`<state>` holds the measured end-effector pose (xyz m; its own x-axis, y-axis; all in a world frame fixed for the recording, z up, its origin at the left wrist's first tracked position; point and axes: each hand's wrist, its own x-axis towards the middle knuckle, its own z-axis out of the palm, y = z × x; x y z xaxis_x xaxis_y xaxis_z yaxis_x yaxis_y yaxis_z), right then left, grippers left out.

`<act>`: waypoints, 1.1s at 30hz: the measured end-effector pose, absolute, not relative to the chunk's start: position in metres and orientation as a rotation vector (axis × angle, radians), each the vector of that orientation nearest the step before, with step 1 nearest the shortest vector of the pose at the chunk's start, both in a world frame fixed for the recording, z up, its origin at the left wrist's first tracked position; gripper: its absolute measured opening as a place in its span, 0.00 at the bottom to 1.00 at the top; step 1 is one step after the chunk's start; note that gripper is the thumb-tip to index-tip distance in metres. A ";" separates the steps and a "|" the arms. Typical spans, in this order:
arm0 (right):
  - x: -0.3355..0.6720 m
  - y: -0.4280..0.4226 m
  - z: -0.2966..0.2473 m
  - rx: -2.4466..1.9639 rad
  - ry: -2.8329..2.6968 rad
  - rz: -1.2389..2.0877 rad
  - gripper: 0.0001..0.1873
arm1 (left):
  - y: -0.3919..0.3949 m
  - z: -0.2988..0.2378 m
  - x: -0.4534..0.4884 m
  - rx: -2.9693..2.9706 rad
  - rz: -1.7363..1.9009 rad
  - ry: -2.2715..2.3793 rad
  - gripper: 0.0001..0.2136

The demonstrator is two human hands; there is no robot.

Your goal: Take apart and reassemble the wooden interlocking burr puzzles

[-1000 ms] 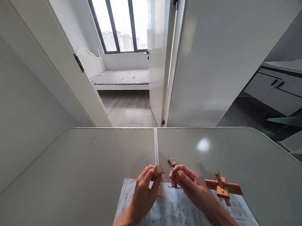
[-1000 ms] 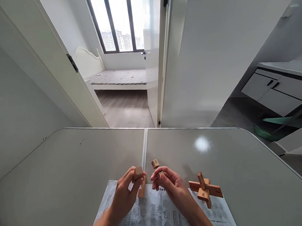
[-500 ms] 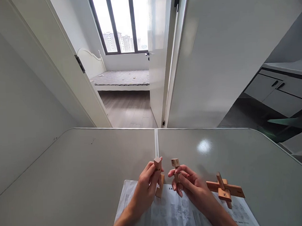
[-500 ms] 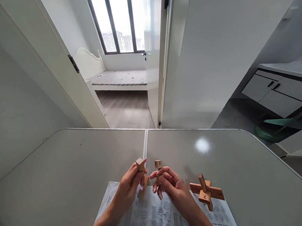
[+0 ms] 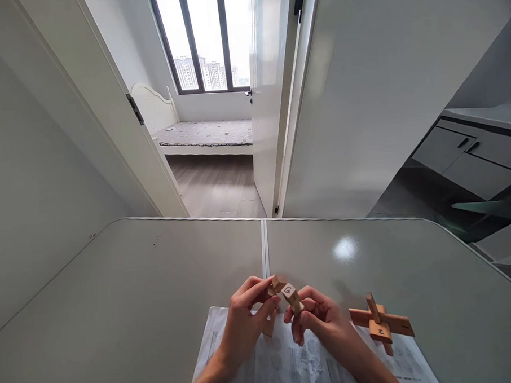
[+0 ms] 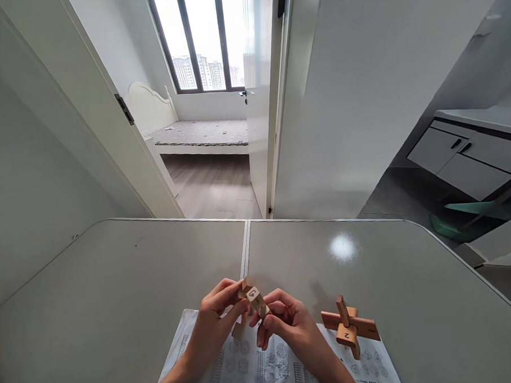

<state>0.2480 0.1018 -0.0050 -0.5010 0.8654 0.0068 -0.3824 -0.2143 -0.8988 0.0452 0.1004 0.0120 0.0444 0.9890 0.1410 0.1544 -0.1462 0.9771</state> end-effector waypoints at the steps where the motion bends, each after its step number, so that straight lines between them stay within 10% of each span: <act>1: 0.247 0.102 -0.004 -0.662 -1.173 1.826 0.19 | 0.100 0.011 0.045 1.487 1.207 1.230 0.11; 33: 0.245 0.097 -0.010 -0.747 -1.213 1.784 0.22 | 0.096 0.019 0.043 1.530 0.975 1.036 0.33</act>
<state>0.2446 0.0972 -0.0101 -0.4766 0.8789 -0.0210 -0.3037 -0.1870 -0.9343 0.0430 0.0959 0.0190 0.3065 0.9485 0.0803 0.1379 -0.1277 0.9822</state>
